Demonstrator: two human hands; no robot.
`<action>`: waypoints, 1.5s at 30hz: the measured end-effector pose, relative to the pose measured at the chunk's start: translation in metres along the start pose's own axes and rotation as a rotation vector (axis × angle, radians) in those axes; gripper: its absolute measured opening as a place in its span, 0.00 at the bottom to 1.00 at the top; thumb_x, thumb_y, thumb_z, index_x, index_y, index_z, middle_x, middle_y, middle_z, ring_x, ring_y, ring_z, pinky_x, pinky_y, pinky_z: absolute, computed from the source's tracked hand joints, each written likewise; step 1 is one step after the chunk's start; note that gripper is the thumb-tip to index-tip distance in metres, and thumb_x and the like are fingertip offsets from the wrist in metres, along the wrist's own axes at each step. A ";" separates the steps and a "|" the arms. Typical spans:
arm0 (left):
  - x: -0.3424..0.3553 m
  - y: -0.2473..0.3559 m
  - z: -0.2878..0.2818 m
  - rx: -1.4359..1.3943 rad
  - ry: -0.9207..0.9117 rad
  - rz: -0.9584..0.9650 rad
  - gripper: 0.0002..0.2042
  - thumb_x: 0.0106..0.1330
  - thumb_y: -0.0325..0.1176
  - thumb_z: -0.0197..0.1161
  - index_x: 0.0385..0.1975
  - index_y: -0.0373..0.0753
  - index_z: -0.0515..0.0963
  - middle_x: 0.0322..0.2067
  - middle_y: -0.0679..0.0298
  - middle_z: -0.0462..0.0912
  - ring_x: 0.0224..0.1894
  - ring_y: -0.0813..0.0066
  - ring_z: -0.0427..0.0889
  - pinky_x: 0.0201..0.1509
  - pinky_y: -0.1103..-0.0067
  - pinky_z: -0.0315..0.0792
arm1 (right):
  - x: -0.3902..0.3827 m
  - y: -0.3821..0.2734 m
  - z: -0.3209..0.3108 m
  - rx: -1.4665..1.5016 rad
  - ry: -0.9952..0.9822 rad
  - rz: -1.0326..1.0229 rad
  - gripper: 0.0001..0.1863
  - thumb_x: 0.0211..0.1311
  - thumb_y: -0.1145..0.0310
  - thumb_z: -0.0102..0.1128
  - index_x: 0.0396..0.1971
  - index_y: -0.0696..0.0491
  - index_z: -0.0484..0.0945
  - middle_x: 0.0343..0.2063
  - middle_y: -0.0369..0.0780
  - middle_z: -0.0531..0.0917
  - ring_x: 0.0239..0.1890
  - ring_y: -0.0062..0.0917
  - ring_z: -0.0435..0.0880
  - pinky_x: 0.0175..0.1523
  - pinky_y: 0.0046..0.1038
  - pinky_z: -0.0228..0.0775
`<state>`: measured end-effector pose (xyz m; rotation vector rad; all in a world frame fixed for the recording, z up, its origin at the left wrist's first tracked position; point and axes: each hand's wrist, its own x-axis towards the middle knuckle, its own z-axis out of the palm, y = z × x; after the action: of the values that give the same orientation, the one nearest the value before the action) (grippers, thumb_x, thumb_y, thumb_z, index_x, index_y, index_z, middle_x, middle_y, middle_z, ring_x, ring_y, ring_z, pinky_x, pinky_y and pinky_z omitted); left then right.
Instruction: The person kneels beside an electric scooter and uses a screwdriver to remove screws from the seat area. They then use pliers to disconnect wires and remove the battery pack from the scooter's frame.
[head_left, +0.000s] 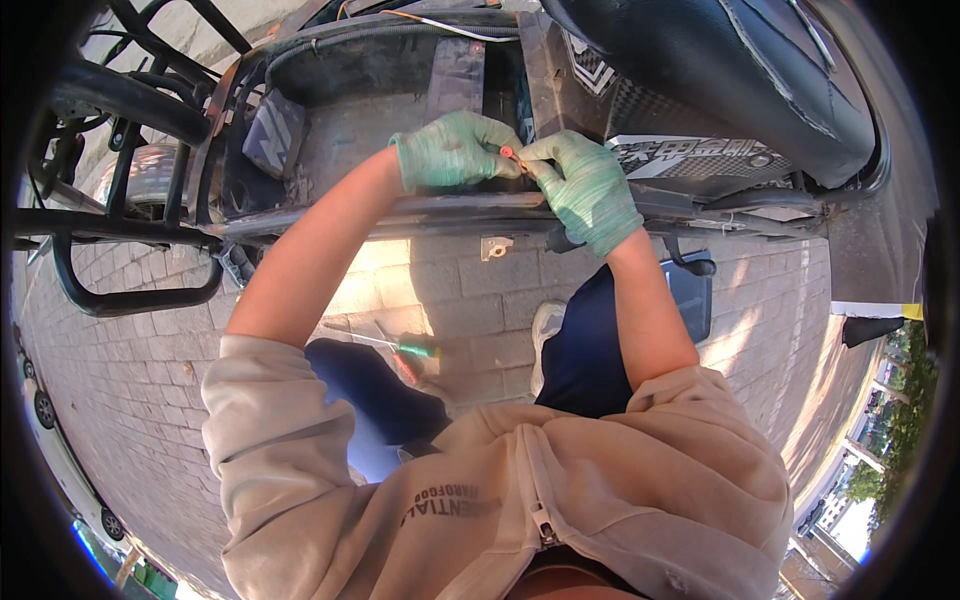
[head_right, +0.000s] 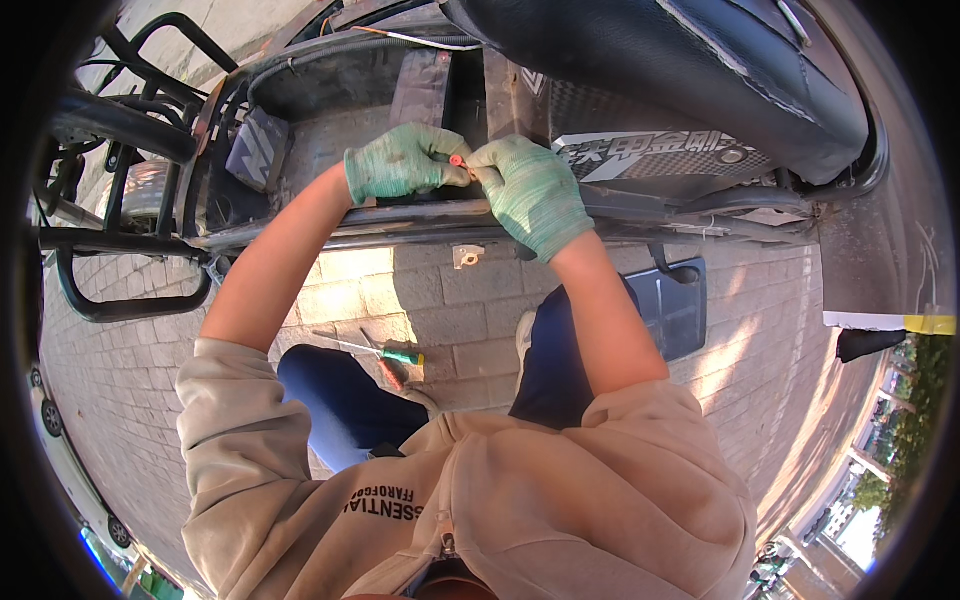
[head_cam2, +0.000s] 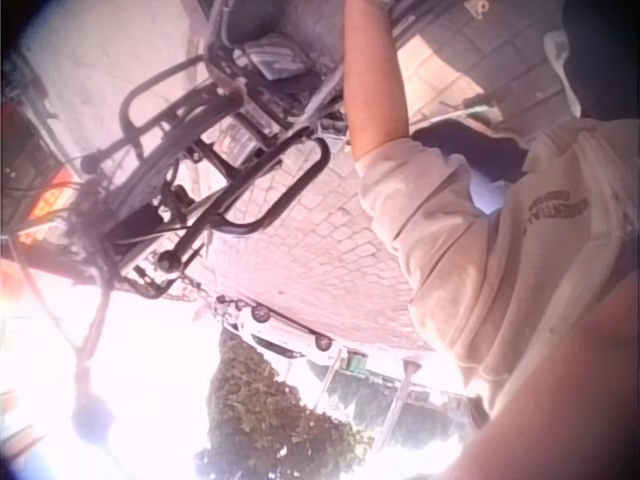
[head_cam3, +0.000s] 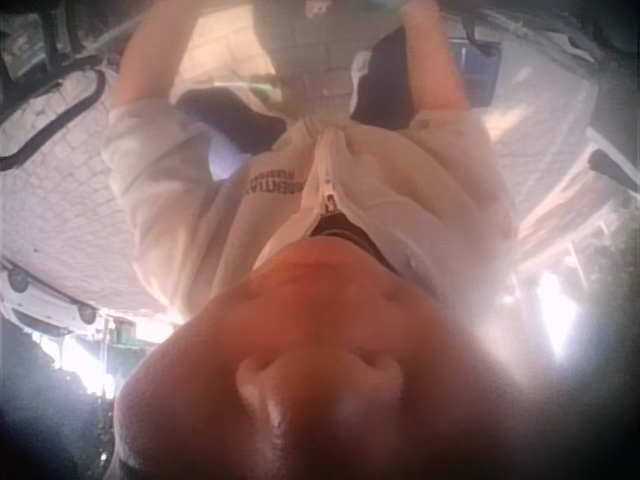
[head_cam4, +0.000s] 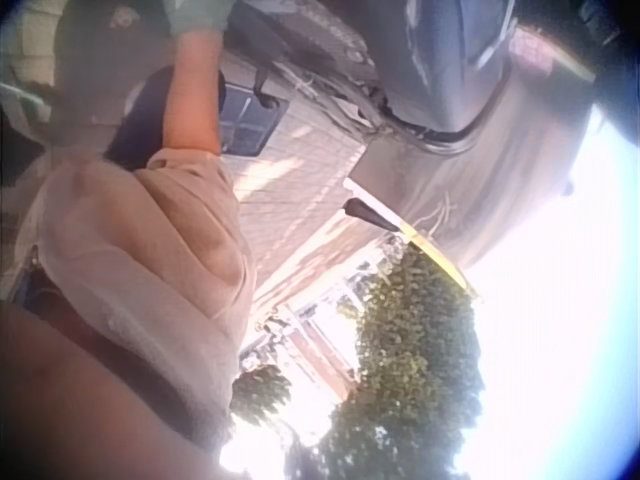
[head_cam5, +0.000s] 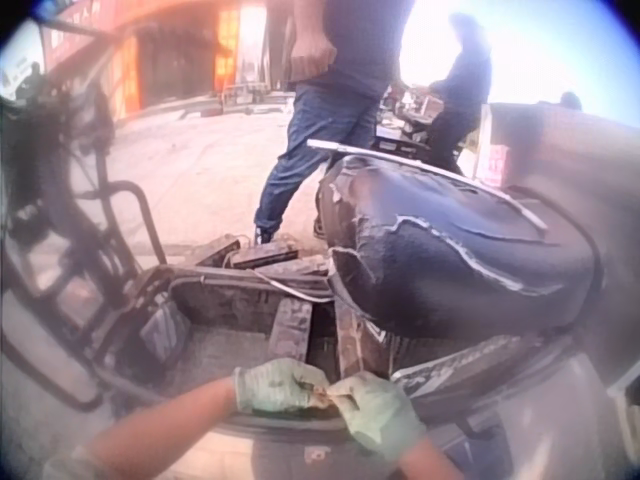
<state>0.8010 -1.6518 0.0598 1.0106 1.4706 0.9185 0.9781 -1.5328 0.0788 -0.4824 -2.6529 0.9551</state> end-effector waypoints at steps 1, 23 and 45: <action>0.000 0.000 0.000 0.006 0.000 0.001 0.11 0.62 0.34 0.71 0.43 0.39 0.85 0.28 0.73 0.82 0.28 0.86 0.71 0.32 0.83 0.69 | 0.000 -0.001 -0.001 -0.003 -0.020 0.032 0.05 0.63 0.70 0.64 0.37 0.53 0.84 0.35 0.40 0.85 0.36 0.31 0.85 0.43 0.29 0.76; 0.001 0.000 -0.002 -0.034 0.037 0.000 0.12 0.64 0.38 0.71 0.42 0.39 0.86 0.25 0.73 0.80 0.23 0.85 0.68 0.28 0.83 0.66 | -0.001 -0.001 0.002 0.044 0.038 0.078 0.05 0.63 0.67 0.64 0.36 0.48 0.85 0.37 0.40 0.83 0.39 0.38 0.83 0.46 0.35 0.76; -0.009 -0.013 -0.041 -0.125 0.623 -0.113 0.25 0.70 0.56 0.59 0.42 0.35 0.84 0.20 0.70 0.74 0.22 0.81 0.68 0.30 0.79 0.65 | 0.013 -0.014 -0.004 -0.356 -0.288 0.046 0.09 0.65 0.64 0.59 0.39 0.53 0.75 0.38 0.42 0.83 0.41 0.40 0.84 0.47 0.41 0.74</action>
<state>0.7597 -1.6650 0.0561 0.5582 1.9276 1.2949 0.9653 -1.5357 0.0933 -0.5170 -3.1059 0.6000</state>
